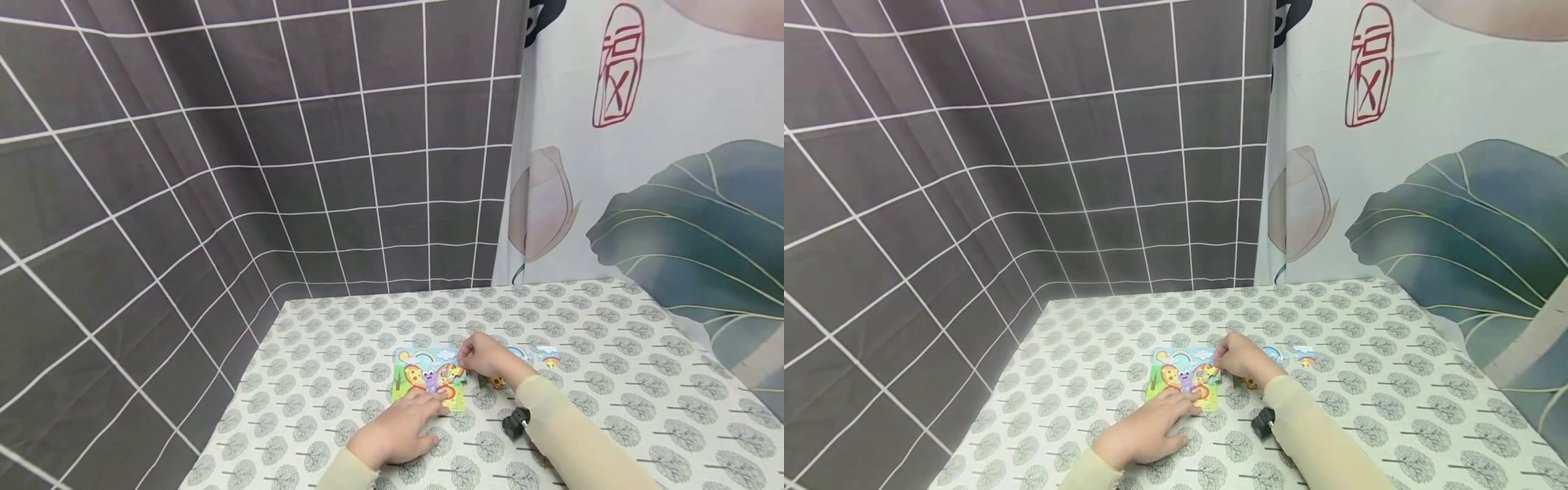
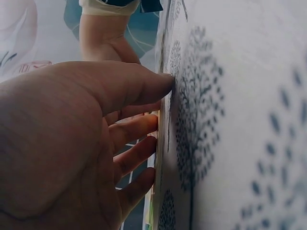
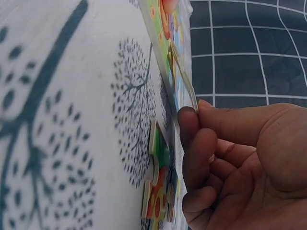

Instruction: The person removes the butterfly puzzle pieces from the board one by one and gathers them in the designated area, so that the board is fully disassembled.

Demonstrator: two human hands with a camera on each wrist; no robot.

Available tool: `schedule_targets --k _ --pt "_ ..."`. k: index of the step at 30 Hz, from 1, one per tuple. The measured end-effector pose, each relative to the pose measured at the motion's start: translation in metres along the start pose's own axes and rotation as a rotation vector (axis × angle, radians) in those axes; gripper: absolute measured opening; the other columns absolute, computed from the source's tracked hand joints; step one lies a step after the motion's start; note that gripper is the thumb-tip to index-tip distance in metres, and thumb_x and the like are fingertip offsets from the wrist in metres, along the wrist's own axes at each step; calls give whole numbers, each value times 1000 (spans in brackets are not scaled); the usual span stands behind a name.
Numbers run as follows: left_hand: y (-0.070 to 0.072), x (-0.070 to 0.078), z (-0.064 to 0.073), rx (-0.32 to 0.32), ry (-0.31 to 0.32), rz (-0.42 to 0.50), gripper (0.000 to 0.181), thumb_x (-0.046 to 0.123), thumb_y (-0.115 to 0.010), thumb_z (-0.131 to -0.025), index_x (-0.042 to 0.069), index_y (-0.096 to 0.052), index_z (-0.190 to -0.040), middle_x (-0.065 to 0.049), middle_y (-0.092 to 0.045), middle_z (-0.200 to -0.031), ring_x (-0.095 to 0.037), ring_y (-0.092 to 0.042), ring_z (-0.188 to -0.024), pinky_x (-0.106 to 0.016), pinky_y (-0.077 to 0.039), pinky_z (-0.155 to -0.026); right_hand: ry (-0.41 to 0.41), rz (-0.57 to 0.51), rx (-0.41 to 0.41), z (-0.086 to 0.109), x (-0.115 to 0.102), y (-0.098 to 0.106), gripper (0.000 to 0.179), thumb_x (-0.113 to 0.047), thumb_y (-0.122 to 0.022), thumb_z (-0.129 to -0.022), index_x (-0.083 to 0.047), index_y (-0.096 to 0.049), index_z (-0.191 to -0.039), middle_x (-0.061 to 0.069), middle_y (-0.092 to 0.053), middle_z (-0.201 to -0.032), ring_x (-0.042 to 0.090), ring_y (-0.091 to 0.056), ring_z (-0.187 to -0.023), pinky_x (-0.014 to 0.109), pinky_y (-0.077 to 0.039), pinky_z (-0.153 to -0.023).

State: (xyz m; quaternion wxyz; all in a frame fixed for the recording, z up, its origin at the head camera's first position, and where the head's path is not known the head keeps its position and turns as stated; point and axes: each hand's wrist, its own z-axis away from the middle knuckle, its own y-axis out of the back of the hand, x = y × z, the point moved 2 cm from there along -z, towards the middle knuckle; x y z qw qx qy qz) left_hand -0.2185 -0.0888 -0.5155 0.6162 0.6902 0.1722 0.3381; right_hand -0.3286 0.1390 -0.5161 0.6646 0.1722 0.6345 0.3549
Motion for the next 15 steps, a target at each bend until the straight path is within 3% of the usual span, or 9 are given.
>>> schedule_targets --k 8,15 --pt "0 -4 0 5 13 86 46 29 -71 -98 24 -62 -143 9 -40 -165 -16 -41 -146 -42 -37 -121 -1 -42 37 11 7 8 4 -9 -75 -89 -8 -71 -86 2 -66 -85 20 -59 -73 33 -51 -63" --pt "-1 -6 1 4 13 105 47 31 -70 -98 25 -61 -144 10 -39 -165 -18 -39 -148 -43 -37 -122 14 -98 52 23 18 20 4 -8 -75 -92 -7 -73 -95 3 -68 -86 20 -62 -77 35 -55 -68"
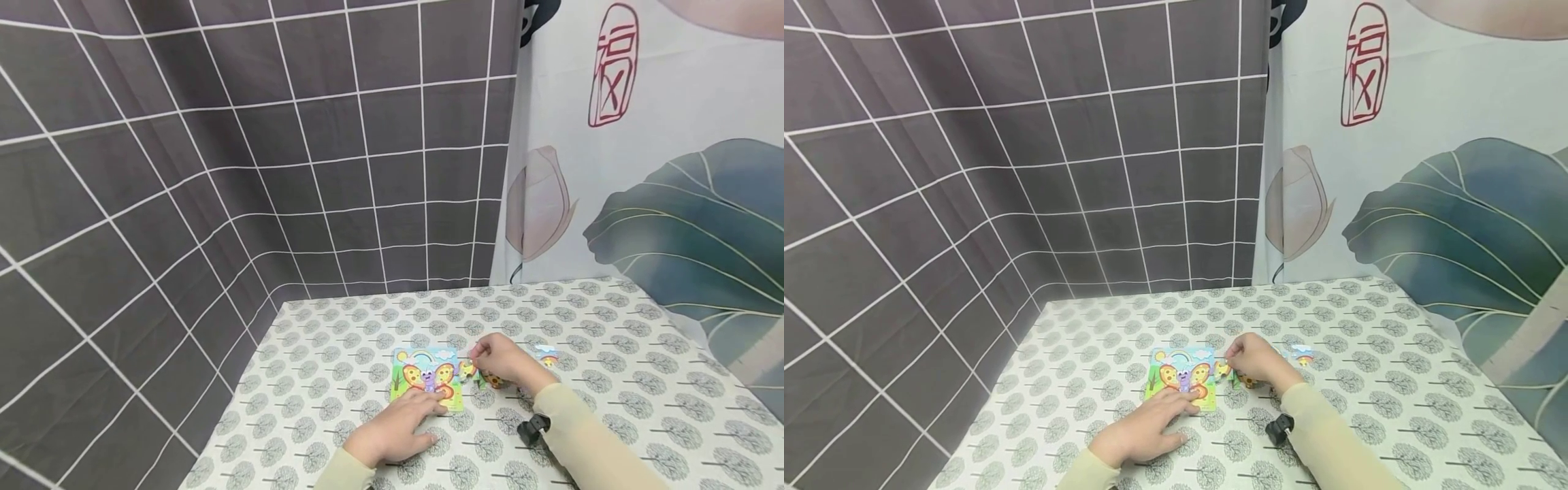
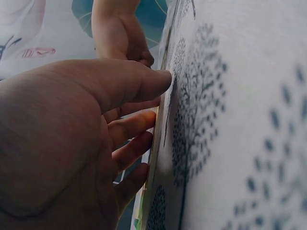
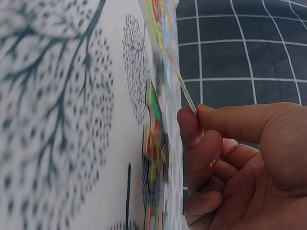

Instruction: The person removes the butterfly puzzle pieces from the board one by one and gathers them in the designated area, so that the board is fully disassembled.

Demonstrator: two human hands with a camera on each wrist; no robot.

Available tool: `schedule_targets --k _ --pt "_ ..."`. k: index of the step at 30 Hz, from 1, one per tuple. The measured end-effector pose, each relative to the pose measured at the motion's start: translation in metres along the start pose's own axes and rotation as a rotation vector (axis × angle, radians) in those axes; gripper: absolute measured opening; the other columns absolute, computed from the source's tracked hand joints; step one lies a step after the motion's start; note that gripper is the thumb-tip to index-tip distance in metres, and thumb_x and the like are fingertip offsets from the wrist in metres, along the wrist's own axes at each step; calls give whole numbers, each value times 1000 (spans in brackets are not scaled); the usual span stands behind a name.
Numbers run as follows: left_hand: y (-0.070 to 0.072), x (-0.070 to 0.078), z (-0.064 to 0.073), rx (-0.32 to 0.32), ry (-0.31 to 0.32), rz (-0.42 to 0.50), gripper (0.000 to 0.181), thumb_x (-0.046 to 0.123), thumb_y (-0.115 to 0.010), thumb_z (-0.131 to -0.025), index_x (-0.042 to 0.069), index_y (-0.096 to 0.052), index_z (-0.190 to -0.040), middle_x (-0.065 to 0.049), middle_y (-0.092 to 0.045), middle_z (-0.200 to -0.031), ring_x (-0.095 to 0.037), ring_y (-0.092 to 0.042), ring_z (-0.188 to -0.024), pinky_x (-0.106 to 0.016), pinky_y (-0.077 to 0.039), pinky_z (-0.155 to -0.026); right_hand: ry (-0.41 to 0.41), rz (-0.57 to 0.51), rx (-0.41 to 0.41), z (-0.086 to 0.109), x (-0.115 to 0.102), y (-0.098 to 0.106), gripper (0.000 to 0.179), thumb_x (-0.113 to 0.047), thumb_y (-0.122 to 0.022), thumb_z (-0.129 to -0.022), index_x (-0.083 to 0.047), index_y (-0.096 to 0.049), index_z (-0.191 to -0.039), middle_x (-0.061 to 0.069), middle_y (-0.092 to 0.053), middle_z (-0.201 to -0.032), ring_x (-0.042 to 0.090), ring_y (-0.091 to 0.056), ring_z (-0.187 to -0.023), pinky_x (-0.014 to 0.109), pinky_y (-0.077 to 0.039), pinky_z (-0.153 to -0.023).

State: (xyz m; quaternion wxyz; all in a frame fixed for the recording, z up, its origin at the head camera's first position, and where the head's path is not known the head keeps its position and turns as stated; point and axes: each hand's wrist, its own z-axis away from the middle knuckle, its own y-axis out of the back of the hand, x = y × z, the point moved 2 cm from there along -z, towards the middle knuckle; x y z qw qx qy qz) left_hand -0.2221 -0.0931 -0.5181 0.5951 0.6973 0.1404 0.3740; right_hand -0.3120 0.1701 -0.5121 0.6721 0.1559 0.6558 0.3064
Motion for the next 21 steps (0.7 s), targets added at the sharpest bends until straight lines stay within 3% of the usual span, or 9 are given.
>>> schedule_targets --k 7,17,21 --pt "-2 -2 0 8 9 11 46 32 -71 -98 26 -62 -142 11 -41 -164 -15 -39 -148 -42 -35 -123 12 -24 20 7 12 15 4 -7 -76 -90 -7 -72 -91 3 -70 -80 21 -62 -71 34 -53 -64" --pt "-2 -2 1 19 -5 4 45 33 -69 -99 26 -61 -143 12 -40 -164 -18 -39 -149 -46 -35 -122 44 -25 54 27 31 38 6 -8 -75 -91 -5 -72 -96 4 -68 -85 23 -64 -79 35 -56 -71" --pt "-5 -4 1 22 -2 18 45 33 -69 -99 28 -61 -143 12 -39 -164 -17 -39 -148 -47 -36 -122 40 -22 63 35 39 47 8 -10 -75 -92 -5 -72 -97 4 -68 -84 23 -63 -78 34 -56 -66"
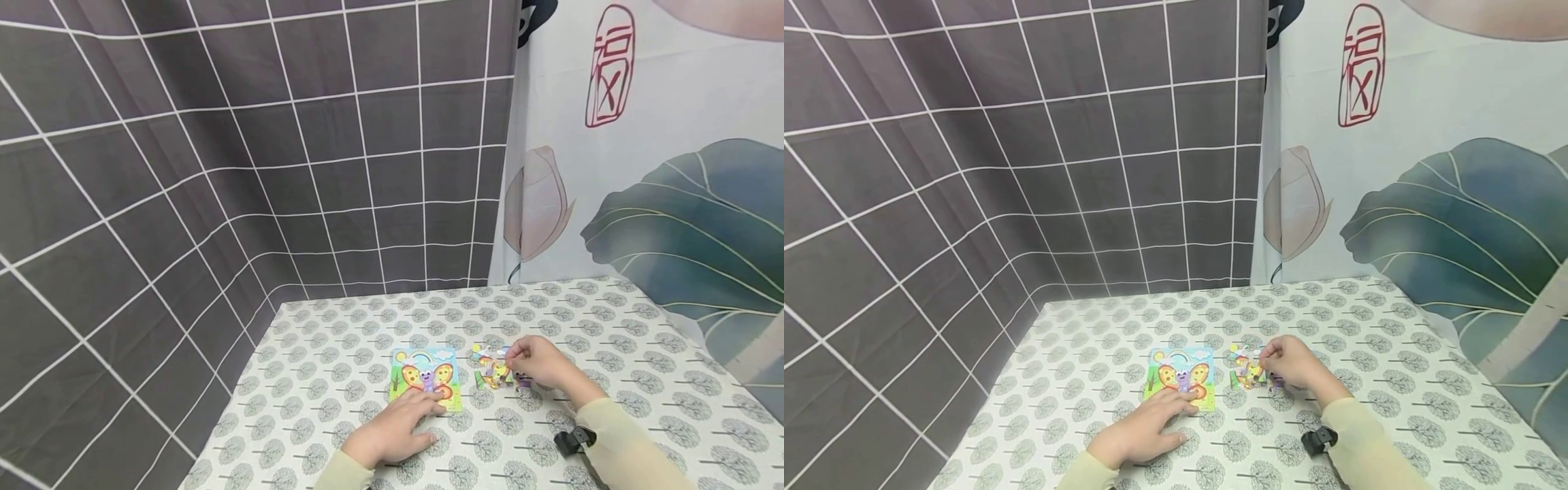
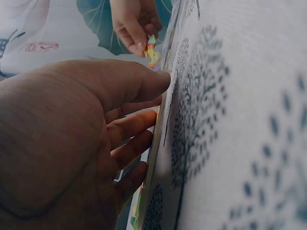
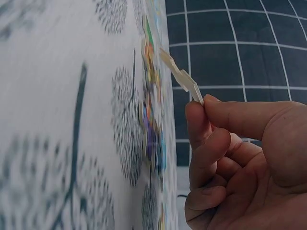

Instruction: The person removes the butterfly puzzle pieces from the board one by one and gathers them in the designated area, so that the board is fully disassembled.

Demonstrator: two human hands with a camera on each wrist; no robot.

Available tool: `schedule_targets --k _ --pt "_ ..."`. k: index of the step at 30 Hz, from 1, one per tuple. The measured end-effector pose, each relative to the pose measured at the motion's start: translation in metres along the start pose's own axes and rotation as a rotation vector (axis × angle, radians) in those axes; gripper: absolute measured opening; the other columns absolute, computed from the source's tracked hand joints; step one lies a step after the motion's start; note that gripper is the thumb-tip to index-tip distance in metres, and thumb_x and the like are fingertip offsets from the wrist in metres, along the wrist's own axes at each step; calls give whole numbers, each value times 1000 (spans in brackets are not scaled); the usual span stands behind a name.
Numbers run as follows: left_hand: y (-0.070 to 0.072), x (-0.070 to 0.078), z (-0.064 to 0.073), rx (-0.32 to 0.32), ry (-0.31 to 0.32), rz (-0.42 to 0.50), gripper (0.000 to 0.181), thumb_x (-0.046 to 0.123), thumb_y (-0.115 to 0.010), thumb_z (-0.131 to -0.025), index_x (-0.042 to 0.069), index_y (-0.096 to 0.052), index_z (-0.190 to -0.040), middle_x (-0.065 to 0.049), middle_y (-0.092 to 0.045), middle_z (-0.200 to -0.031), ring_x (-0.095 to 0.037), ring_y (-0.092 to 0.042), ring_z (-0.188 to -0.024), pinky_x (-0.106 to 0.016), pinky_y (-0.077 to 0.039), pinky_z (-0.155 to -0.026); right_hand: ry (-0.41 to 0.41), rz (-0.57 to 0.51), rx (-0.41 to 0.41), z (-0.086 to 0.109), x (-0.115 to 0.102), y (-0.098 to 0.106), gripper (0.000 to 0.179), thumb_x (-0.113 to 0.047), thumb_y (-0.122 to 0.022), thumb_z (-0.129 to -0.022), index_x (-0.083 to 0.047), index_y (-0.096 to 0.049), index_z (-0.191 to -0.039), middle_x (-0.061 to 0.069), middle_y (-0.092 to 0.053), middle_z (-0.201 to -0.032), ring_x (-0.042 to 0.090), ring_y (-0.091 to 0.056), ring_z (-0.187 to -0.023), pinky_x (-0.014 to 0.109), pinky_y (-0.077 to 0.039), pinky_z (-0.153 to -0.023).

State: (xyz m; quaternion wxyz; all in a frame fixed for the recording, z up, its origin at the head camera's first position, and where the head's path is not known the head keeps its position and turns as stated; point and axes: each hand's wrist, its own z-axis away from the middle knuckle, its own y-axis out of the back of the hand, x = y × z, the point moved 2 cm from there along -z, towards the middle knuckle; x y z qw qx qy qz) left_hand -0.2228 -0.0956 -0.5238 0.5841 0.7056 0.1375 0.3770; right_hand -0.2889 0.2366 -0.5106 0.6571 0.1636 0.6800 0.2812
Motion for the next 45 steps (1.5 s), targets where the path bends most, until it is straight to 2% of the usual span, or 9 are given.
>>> schedule_targets --k 8,18,23,27,31,36,40,45 --pt "-2 -5 0 13 0 40 44 32 -68 -99 28 -62 -142 13 -41 -163 -17 -39 -149 -48 -35 -123 12 24 36 11 11 15 10 -13 -75 -94 -4 -72 -99 5 -68 -86 22 -61 -79 34 -53 -68" --pt "-4 -8 0 13 8 84 42 34 -67 -100 30 -62 -142 14 -40 -164 -20 -36 -151 -52 -32 -124 -80 -31 41 22 27 31 14 -15 -74 -95 -4 -70 -104 7 -67 -92 25 -61 -81 36 -58 -61" --pt "-4 -8 0 13 2 98 42 33 -66 -100 28 -62 -142 13 -41 -163 -18 -37 -150 -50 -33 -124 -91 -26 45 25 34 40 15 -14 -73 -95 -2 -71 -105 7 -68 -92 24 -62 -82 34 -56 -67" --pt "-3 -7 1 11 2 99 42 32 -67 -101 28 -62 -142 13 -41 -163 -18 -37 -150 -50 -33 -123 -96 -33 47 29 41 47 15 -13 -73 -95 -2 -72 -105 7 -67 -90 23 -61 -77 31 -56 -62" --pt "-2 -7 1 11 6 95 42 31 -66 -101 28 -62 -142 12 -41 -163 -19 -37 -150 -52 -33 -123 -89 21 64 32 46 55 15 -13 -74 -94 -2 -73 -104 6 -66 -88 22 -59 -75 31 -53 -62" --pt "-4 -8 1 15 13 94 43 32 -66 -101 29 -62 -143 12 -41 -163 -21 -36 -151 -53 -31 -124 -89 115 81 32 49 62 16 -17 -74 -95 -2 -74 -102 5 -67 -93 21 -58 -83 34 -49 -70" --pt "-5 -8 1 22 6 88 43 32 -66 -101 28 -61 -144 11 -42 -163 -22 -37 -151 -52 -32 -123 -106 172 89 32 51 64 14 -16 -74 -94 -3 -74 -99 6 -69 -94 23 -60 -87 42 -50 -76" --pt "-4 -8 1 16 8 98 42 32 -65 -101 28 -62 -143 12 -42 -163 -23 -36 -151 -53 -32 -123 -139 180 81 33 53 63 11 -14 -72 -95 -3 -73 -98 6 -68 -93 25 -61 -89 47 -51 -79"
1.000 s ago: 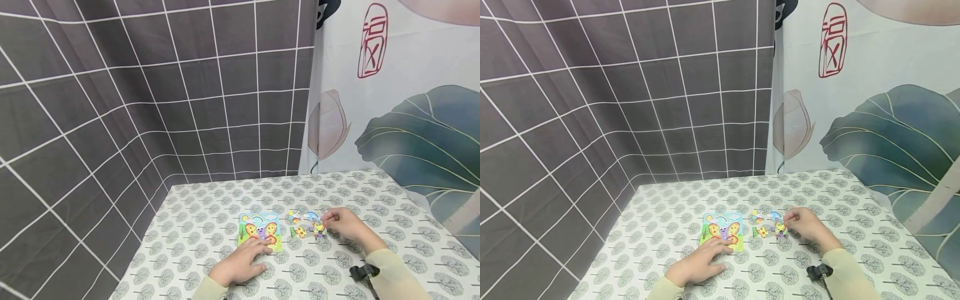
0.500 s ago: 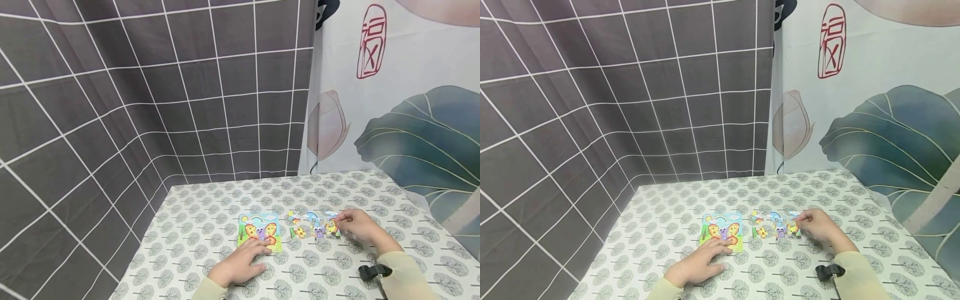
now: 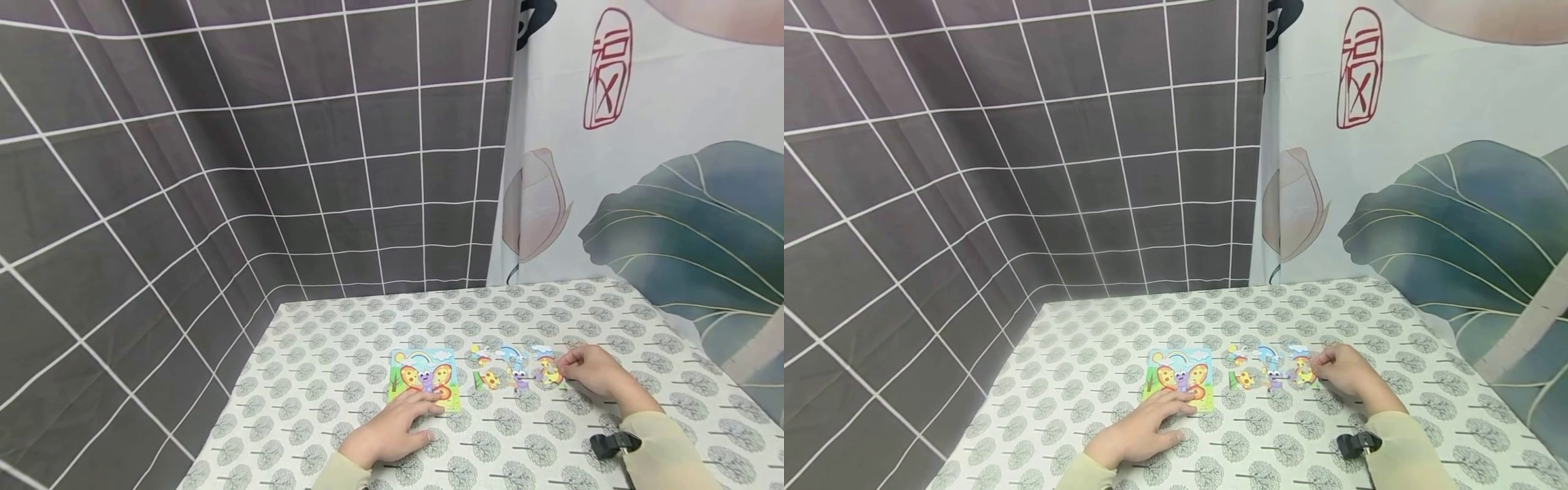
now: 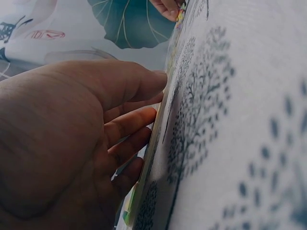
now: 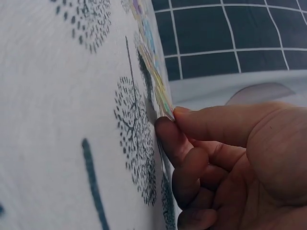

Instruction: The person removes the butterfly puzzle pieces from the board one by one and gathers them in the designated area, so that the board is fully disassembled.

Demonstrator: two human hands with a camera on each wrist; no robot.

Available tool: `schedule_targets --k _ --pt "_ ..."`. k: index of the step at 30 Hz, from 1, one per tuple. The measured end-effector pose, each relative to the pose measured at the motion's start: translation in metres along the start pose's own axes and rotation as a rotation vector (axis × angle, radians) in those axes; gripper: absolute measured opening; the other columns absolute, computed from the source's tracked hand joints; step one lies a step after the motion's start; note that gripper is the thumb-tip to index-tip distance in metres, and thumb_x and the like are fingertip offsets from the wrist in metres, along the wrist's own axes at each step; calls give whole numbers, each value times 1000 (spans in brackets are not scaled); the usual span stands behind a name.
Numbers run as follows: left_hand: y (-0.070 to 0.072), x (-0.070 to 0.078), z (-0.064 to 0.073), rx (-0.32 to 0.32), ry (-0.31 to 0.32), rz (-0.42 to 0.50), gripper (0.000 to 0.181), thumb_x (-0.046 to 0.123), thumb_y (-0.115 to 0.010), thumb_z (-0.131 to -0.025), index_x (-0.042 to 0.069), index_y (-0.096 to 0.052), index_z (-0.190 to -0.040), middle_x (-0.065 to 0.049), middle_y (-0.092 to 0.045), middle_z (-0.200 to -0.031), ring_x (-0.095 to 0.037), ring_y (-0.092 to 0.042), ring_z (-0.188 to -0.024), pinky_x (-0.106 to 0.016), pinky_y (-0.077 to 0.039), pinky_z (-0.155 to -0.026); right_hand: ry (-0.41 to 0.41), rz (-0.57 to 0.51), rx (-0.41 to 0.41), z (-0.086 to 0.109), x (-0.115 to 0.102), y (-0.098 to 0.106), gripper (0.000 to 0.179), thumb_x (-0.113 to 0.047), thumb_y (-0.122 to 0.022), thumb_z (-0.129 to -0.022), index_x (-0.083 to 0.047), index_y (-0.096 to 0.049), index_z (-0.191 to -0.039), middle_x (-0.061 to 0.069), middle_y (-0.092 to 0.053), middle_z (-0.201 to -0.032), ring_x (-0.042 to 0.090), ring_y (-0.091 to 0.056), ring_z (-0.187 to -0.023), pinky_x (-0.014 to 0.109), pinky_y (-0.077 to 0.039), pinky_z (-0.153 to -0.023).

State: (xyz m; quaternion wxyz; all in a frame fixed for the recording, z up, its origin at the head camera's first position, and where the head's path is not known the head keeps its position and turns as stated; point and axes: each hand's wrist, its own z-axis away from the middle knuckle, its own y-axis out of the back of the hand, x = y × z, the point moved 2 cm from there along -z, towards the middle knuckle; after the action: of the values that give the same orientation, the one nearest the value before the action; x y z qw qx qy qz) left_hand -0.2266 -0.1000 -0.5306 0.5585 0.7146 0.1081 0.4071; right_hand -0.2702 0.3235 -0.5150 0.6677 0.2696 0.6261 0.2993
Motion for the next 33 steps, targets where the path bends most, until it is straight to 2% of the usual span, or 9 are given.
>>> schedule_targets --k 9,15,21,24,28,33 --pt "2 2 -1 12 21 11 42 29 -66 -101 27 -64 -143 13 -46 -160 -22 -39 -150 -52 -33 -123 7 10 13 -1 0 -1 12 -13 -73 -95 -2 -73 -98 8 -68 -93 25 -61 -87 46 -52 -76" --pt "3 2 -1 62 16 5 39 21 -67 -101 22 -67 -140 13 -51 -156 -16 -44 -145 -46 -36 -122 9 -11 33 -2 -1 -3 14 -15 -72 -95 -3 -72 -101 5 -65 -87 23 -57 -80 34 -47 -69" --pt "2 3 -1 101 3 -54 38 17 -69 -100 20 -69 -138 13 -54 -154 -13 -48 -142 -44 -37 -122 47 -84 28 -2 -18 -13 12 -13 -71 -96 -2 -70 -101 5 -65 -79 21 -58 -68 29 -49 -56" --pt "1 3 -2 103 -3 -50 39 16 -68 -100 19 -68 -139 13 -54 -154 -13 -47 -142 -43 -37 -121 107 -78 25 -2 -34 -18 10 -11 -71 -95 -1 -70 -99 5 -62 -79 20 -57 -68 28 -49 -54" --pt "0 0 -3 120 27 41 39 16 -69 -100 21 -68 -139 15 -54 -152 -15 -46 -144 -46 -37 -122 180 -48 4 -3 -58 -29 7 -10 -72 -94 -4 -71 -98 3 -61 -82 19 -56 -70 29 -51 -56" --pt "4 -10 -3 201 91 198 43 13 -69 -99 23 -67 -140 12 -55 -151 -20 -47 -143 -53 -38 -120 254 -23 -41 -7 -89 -49 4 -8 -74 -91 -10 -71 -94 0 -61 -82 18 -57 -72 30 -53 -63"
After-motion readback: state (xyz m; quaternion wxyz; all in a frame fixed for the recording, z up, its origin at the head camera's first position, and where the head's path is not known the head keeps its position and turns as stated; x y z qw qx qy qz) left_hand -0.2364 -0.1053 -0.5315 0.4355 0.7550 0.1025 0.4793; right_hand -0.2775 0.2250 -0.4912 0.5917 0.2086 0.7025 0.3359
